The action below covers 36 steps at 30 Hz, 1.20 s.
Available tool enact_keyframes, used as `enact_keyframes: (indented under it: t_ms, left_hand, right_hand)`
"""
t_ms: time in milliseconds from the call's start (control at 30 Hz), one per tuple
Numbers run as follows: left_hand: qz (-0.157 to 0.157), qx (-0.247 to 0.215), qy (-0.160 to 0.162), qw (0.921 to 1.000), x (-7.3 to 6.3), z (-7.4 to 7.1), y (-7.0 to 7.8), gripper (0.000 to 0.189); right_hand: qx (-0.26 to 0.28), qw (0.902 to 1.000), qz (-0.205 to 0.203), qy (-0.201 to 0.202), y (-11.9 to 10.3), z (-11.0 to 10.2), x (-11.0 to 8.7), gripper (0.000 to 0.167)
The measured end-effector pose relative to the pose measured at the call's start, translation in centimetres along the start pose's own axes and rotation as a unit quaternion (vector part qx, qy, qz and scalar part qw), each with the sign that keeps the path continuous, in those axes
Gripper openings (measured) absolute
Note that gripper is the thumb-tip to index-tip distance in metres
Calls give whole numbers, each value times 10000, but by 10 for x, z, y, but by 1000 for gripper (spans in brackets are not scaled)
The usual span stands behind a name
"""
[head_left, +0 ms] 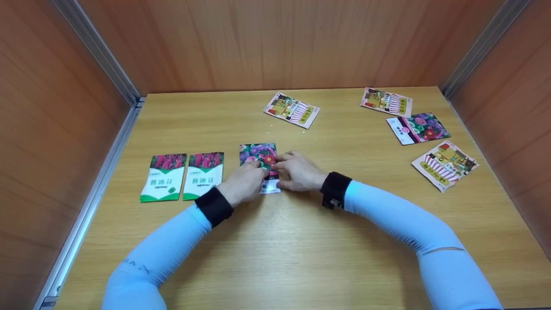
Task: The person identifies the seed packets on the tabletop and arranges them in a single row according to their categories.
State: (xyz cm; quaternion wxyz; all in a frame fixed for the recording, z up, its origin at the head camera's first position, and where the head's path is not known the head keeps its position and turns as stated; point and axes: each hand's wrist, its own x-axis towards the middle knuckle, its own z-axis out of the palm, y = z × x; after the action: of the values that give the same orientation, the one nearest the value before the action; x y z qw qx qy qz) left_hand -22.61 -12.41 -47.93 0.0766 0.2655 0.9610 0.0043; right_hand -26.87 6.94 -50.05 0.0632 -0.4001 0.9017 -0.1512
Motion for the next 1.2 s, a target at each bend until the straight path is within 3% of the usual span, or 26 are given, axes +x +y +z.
enact_keyframes:
  t_ms: [367,600,867,1200]
  left_hand:
    - [-490,38,24,9988,-13,2,-1,32]
    - [-327,77,353,9988,-18,3,-4,31]
    - [-210,275,51,9994,-19,3,-6,48]
    - [-338,61,-63,9994,-22,0,-12,56]
  right_hand:
    - [-505,9984,193,-179,-19,4,14,54]
    - [-753,9972,2,-17,-23,9,14,54]
    - [-919,9956,-142,-69,-27,9,14,57]
    - [-1101,9936,-132,-224,-34,11,19,61]
